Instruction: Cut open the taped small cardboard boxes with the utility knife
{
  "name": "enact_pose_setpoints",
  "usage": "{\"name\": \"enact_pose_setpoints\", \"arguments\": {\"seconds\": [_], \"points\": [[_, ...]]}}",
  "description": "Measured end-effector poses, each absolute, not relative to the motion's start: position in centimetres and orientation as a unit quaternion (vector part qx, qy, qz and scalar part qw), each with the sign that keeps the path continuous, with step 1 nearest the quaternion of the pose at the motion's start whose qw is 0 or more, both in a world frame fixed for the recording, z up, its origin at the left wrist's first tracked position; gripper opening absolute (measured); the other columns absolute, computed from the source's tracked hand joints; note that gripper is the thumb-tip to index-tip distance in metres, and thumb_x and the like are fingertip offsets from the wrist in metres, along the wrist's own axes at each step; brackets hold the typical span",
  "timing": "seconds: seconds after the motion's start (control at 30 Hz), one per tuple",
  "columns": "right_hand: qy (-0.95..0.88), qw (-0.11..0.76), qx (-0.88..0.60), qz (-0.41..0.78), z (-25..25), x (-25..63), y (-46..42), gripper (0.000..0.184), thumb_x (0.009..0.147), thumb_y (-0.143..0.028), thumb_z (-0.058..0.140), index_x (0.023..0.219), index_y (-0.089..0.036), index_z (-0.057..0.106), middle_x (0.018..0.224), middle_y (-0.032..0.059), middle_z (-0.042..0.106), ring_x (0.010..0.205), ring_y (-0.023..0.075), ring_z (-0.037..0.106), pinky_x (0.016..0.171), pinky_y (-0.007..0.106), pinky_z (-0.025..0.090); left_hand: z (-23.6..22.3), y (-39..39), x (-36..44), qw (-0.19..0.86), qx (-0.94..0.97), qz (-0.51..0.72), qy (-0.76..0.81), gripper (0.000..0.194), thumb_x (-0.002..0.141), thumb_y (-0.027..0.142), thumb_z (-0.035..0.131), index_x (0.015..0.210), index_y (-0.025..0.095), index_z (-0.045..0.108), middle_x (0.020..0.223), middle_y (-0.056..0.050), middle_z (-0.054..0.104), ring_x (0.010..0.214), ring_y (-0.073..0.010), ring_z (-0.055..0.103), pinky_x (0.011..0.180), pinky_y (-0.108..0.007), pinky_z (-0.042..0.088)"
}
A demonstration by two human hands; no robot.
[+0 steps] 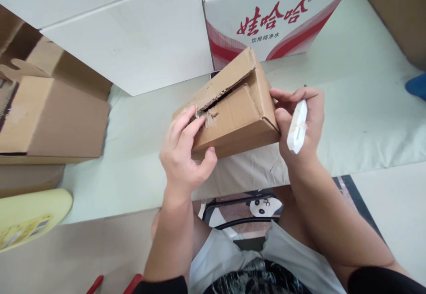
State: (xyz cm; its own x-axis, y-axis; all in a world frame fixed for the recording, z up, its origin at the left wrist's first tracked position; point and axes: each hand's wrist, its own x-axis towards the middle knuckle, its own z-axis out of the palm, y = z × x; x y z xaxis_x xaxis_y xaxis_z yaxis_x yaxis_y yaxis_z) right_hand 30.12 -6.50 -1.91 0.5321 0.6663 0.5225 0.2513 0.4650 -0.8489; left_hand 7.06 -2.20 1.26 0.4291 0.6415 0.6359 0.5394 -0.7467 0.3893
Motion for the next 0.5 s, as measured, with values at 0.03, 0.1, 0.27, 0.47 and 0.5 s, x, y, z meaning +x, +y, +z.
{"name": "enact_pose_setpoints", "arguments": {"seconds": [0.03, 0.1, 0.27, 0.47, 0.5], "points": [[-0.462, 0.720, -0.497, 0.141, -1.91, 30.10, -6.49, 0.032, 0.091, -0.050, 0.075, 0.103, -0.030, 0.053, 0.116, 0.0029, 0.076, 0.108, 0.0245, 0.075, 0.110, 0.059, 0.057, 1.26, -2.20, 7.08, 0.063, 0.842, 0.406, 0.349, 0.048, 0.089, 0.031, 0.060, 0.136, 0.025, 0.060, 0.145, -0.011, 0.065, 0.138, -0.0324, 0.063, 0.115, -0.051, 0.052], [-0.461, 0.718, -0.502, 0.143, -1.89, 30.04, -6.50, 0.031, 0.091, -0.050, 0.074, 0.103, -0.030, 0.053, 0.116, 0.0031, 0.076, 0.109, 0.0249, 0.075, 0.110, 0.059, 0.058, 1.23, -2.20, 7.06, 0.058, 0.843, 0.404, 0.350, 0.048, 0.089, 0.032, 0.059, 0.136, 0.025, 0.060, 0.145, -0.011, 0.066, 0.137, -0.0326, 0.063, 0.114, -0.051, 0.053], [-0.456, 0.714, -0.510, 0.147, -1.82, 29.88, -6.63, 0.032, 0.091, -0.052, 0.073, 0.104, -0.031, 0.051, 0.117, 0.0031, 0.075, 0.113, 0.0259, 0.074, 0.113, 0.061, 0.055, 1.19, -2.17, 6.94, 0.064, 0.847, 0.396, 0.350, 0.050, 0.089, 0.032, 0.060, 0.140, 0.027, 0.058, 0.148, -0.010, 0.064, 0.139, -0.0334, 0.061, 0.116, -0.052, 0.050], [-0.457, 0.716, -0.503, 0.155, -1.93, 29.86, -6.69, 0.032, 0.093, -0.050, 0.072, 0.106, -0.031, 0.050, 0.120, 0.0025, 0.075, 0.116, 0.0243, 0.073, 0.116, 0.059, 0.051, 1.29, -2.14, 6.94, 0.065, 0.846, 0.402, 0.343, 0.050, 0.089, 0.031, 0.061, 0.139, 0.027, 0.058, 0.147, -0.011, 0.064, 0.139, -0.0333, 0.062, 0.117, -0.051, 0.050], [-0.457, 0.716, -0.504, 0.155, -1.95, 29.87, -6.68, 0.032, 0.093, -0.050, 0.072, 0.106, -0.031, 0.050, 0.120, 0.0024, 0.075, 0.116, 0.0242, 0.073, 0.117, 0.059, 0.052, 1.30, -2.14, 6.94, 0.064, 0.847, 0.400, 0.344, 0.050, 0.089, 0.031, 0.060, 0.139, 0.027, 0.058, 0.147, -0.011, 0.064, 0.139, -0.0336, 0.062, 0.117, -0.052, 0.050]]}}
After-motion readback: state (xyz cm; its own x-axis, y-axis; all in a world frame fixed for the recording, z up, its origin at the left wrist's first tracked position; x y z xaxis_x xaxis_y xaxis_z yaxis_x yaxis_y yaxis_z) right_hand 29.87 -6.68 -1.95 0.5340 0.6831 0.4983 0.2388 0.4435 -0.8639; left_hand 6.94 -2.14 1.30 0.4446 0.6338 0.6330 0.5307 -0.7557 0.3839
